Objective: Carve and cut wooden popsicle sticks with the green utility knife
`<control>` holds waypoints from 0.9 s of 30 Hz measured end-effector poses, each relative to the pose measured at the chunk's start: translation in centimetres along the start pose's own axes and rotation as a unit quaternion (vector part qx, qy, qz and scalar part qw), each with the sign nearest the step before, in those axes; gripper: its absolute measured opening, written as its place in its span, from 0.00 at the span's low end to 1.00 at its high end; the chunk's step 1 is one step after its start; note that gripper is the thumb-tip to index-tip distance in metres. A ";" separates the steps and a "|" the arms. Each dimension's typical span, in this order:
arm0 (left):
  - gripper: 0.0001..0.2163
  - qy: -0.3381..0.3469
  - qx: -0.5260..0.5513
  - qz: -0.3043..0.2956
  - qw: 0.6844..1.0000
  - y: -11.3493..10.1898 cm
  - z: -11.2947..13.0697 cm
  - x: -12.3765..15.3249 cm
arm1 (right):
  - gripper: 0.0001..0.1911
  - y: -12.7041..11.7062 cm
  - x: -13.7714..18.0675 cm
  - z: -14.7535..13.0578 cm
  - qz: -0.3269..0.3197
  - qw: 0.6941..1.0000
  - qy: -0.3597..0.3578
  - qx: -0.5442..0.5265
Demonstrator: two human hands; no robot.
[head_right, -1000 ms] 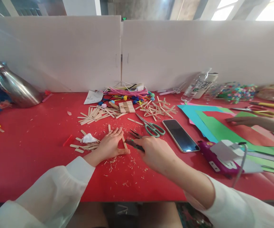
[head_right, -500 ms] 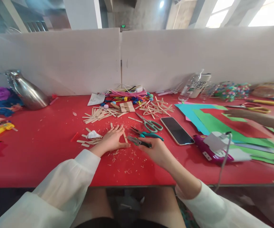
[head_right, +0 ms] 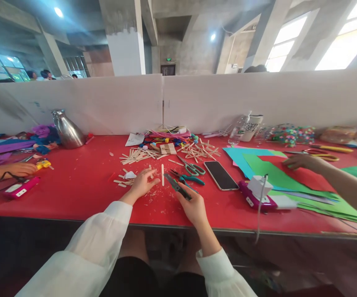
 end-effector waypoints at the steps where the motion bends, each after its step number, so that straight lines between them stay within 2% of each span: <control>1: 0.19 0.002 0.006 0.013 1.000 -0.1 0.0 0.1 | 0.22 0.0 0.0 0.0 -0.007 1.000 0.004 -0.007; 5: 0.12 0.002 0.027 0.043 0.999 -0.4 0.1 0.4 | 0.17 0.1 0.0 -0.1 -0.044 0.999 0.005 -0.014; 12: 0.10 -0.023 0.049 0.061 0.997 -0.9 -0.6 0.8 | 0.16 0.3 -0.2 0.0 -0.055 0.998 -0.020 -0.038; 20: 0.12 -0.018 0.108 0.024 0.994 -0.3 -0.8 0.6 | 0.21 0.2 -0.2 -0.4 -0.032 0.996 -0.037 -0.068; 24: 0.24 0.011 0.140 0.004 0.990 -0.4 0.0 0.7 | 0.21 0.0 0.0 -0.9 -0.036 0.996 -0.049 -0.065; 27: 0.22 0.030 0.158 -0.004 0.987 -0.5 0.4 0.7 | 0.20 -0.1 0.0 -1.2 -0.039 0.995 -0.063 -0.065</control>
Point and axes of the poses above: each hand's wrist, its own x-axis away from the middle knuckle, its own y-axis out of the palm, z = x × y, the point moved 3 cm from there along -x, towards the middle knuckle, and after that the axes turned 4 degrees about -z, right-handed, at the moved point
